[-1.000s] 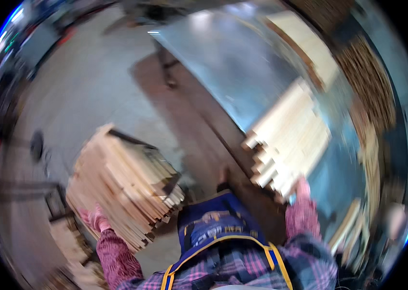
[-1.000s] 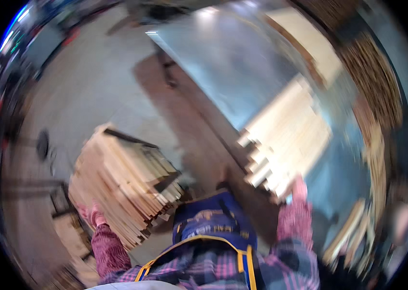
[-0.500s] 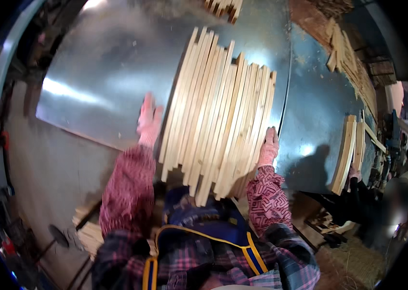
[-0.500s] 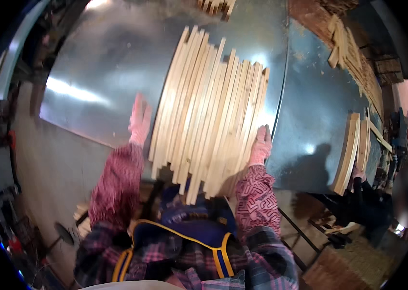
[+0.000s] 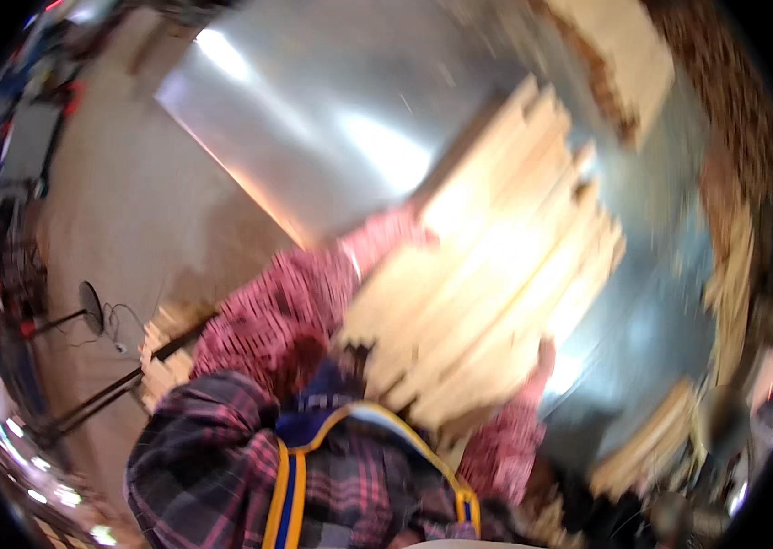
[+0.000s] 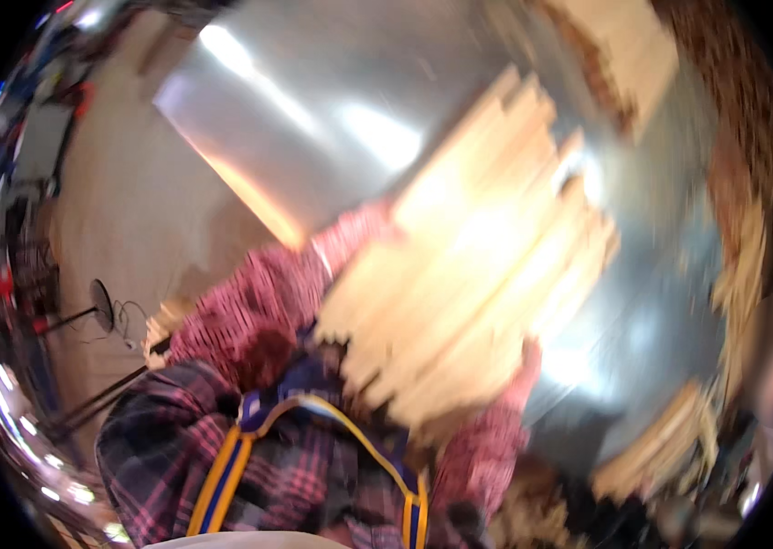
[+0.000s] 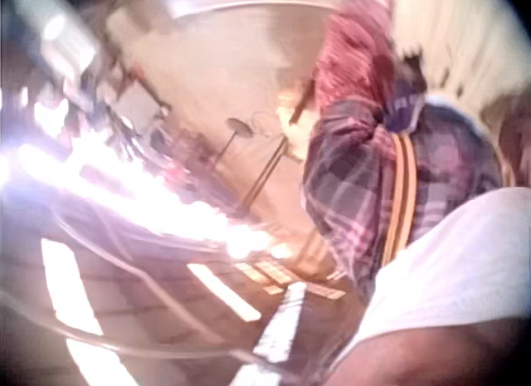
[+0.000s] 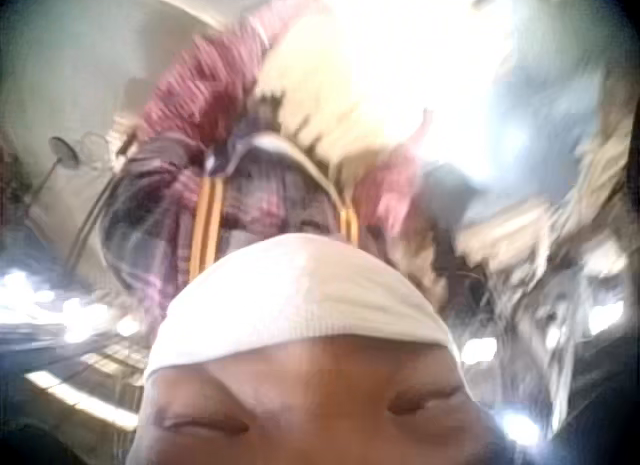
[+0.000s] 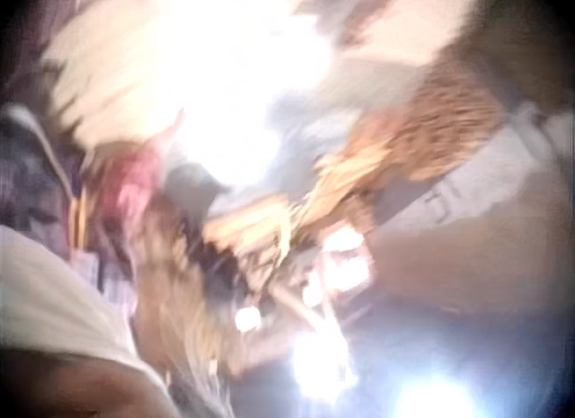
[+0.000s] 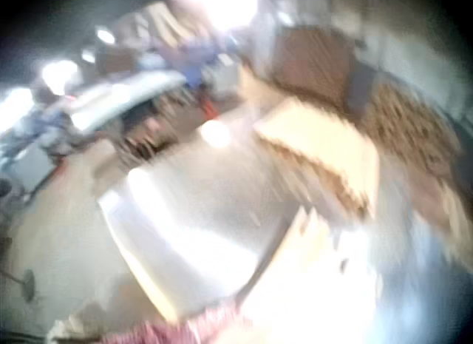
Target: The person repeatedly picks up bundles of thin wooden planks from a metal table and stacks them onto a nearby rack. They also pick up individual planks and place them into a pile on the table. The task is performed by hand without tools.
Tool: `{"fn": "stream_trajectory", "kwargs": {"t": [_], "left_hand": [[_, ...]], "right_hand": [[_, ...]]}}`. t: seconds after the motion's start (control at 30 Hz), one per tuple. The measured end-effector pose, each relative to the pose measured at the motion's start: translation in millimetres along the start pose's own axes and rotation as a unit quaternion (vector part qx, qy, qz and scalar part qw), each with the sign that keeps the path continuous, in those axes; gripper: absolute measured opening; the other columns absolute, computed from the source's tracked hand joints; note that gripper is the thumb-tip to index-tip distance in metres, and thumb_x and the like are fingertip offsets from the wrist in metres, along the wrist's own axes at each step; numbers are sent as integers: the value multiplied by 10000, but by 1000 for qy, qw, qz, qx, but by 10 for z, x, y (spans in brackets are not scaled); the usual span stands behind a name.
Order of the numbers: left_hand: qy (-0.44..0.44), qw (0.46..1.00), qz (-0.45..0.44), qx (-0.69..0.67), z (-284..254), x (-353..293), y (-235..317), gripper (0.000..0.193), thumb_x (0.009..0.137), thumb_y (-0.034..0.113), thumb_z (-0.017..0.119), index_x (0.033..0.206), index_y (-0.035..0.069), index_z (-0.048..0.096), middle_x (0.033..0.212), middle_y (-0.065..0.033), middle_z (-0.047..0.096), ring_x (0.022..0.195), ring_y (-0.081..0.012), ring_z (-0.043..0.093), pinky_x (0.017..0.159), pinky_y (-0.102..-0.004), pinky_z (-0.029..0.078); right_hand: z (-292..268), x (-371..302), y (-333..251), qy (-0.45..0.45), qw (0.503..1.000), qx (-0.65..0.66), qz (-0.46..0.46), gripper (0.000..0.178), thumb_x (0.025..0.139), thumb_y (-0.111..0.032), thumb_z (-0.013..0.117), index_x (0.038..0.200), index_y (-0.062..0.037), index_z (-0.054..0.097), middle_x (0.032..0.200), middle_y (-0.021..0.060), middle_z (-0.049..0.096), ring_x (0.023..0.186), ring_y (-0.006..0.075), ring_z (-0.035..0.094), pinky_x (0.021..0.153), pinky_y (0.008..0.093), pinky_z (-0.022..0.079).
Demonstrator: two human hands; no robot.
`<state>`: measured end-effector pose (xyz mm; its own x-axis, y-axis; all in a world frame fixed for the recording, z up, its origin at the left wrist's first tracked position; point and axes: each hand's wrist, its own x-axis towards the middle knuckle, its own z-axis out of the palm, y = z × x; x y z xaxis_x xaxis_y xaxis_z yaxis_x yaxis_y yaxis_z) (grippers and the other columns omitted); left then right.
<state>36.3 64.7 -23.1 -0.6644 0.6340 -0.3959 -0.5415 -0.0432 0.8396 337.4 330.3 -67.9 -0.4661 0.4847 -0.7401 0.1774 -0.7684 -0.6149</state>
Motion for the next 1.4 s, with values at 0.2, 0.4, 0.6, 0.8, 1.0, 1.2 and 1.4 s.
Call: {"fn": "stream_trajectory", "kwargs": {"t": [0.2,0.4,0.6,0.8,1.0,1.2,1.4], "left_hand": [[-33,980,169,-103,-516,499,-118,1023,707,238,856,1546,8,318,1449,-127,515,1341,-214,458,1137,-349,338],[18,928,346,-135,-1459,382,870,1080,693,240,837,1569,2,252,1566,-124,380,1447,-230,338,1185,-371,270],[163,901,390,-100,-2470,-421,1742,1028,734,171,812,1573,11,241,1545,-106,410,1417,-210,378,1165,-350,300],[222,881,408,-87,-3342,-811,2087,945,760,96,757,1572,41,275,1487,-95,490,1356,-216,458,1129,-352,359],[246,918,312,-19,-4408,-635,2793,862,823,111,682,1580,68,271,1474,-88,503,1311,-202,505,1091,-335,410],[95,949,249,-170,-5607,656,2998,755,875,133,636,1558,71,320,1384,-88,577,1139,-185,617,971,-316,499],[312,809,241,436,-6637,1986,3128,662,926,349,598,1513,106,413,1273,-115,654,1086,-254,665,931,-349,522]], "right_hand": [[1168,444,-664,-151,982,-37,-105,640,884,-442,665,1362,-35,543,1291,132,625,1100,298,634,951,446,546],[3041,1359,-1106,-332,909,-142,-207,833,778,-439,780,1407,7,466,1198,183,651,1062,365,649,897,505,570],[5212,1764,-683,-450,853,-196,-177,743,803,-485,696,1357,-24,517,1149,146,652,962,306,663,839,441,569],[6400,1623,223,-577,801,-138,-79,645,829,-400,719,1319,-12,561,1145,108,675,953,283,670,839,424,567],[7161,1415,839,-550,833,-61,15,624,833,-356,763,1322,-22,564,1163,134,679,970,291,681,856,407,576],[7501,1697,495,-401,897,-134,-129,463,942,-294,639,1295,-6,560,1145,147,677,963,266,694,843,408,597],[8121,1340,565,-401,900,-146,-88,550,912,-270,680,1337,36,511,1188,194,671,1025,324,692,868,434,604]]}}
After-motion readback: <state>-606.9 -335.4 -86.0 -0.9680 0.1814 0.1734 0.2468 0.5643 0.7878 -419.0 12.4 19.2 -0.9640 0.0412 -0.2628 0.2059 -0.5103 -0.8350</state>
